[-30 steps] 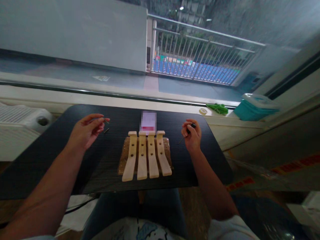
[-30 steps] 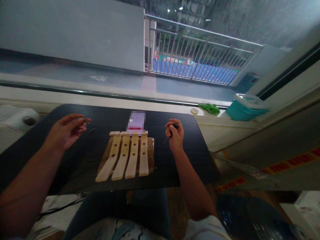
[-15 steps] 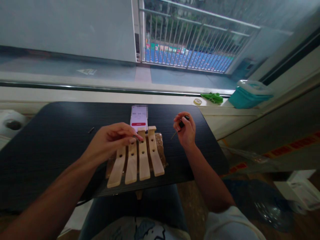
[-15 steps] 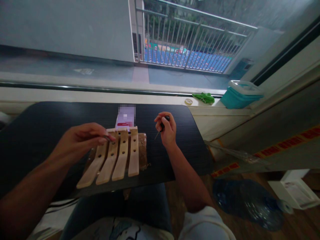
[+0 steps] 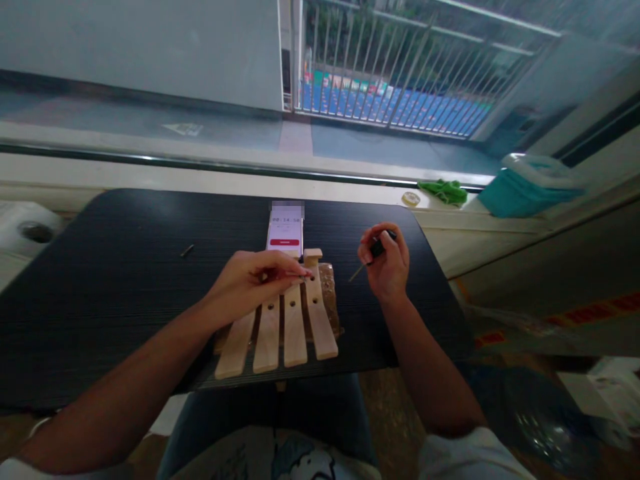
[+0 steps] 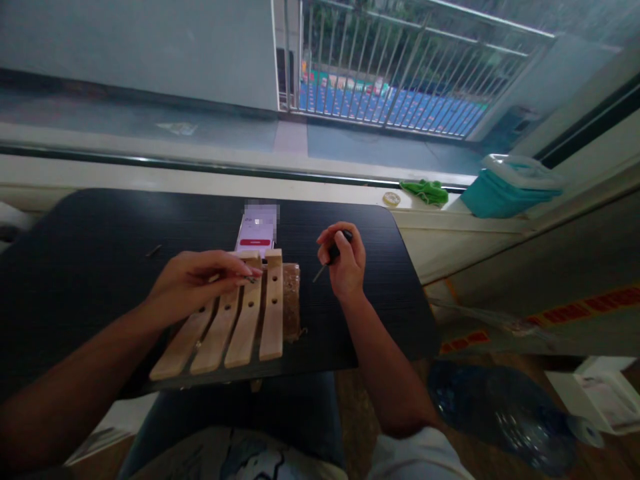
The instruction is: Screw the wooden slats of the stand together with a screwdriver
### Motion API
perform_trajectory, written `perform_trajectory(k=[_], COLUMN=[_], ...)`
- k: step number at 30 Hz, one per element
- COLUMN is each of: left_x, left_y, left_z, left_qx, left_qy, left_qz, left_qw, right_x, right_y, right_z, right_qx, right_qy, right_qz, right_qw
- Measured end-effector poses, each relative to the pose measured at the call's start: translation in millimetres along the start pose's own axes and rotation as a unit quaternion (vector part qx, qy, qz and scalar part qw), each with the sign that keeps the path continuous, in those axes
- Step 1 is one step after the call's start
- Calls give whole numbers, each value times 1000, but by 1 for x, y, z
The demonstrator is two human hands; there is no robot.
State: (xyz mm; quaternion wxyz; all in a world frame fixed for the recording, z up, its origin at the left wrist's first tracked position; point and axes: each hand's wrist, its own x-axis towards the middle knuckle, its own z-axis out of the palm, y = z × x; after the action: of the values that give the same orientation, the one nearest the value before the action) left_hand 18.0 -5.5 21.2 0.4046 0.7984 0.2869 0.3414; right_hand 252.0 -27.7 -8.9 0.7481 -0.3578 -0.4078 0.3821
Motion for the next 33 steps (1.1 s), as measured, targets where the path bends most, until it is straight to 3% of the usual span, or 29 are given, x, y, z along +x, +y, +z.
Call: perform_trajectory(k=[7, 11, 22, 29, 33], left_x=[-2, -6, -5, -9, -10], left_y=[-1, -1, 0, -3, -6], left_z=[3, 4, 3, -2, -7], left_qx=[-124, -138, -71, -96, -95], left_qy=[65, 106, 38, 152, 186], left_qz=[-15, -10, -31, -7, 1], left_qw=[990, 985, 996, 984, 978], right_x=[-1, -1, -2, -2, -2], right_y=[-2, -2, -5, -3, -7], right_z=[1, 1, -1, 0, -5], right_qx=[18, 12, -59, -41, -56], right_qy=[-1, 4, -12, -12, -25], right_qz=[0, -1, -7, -12, -15], right_qw=[1000, 1000, 998, 999, 998])
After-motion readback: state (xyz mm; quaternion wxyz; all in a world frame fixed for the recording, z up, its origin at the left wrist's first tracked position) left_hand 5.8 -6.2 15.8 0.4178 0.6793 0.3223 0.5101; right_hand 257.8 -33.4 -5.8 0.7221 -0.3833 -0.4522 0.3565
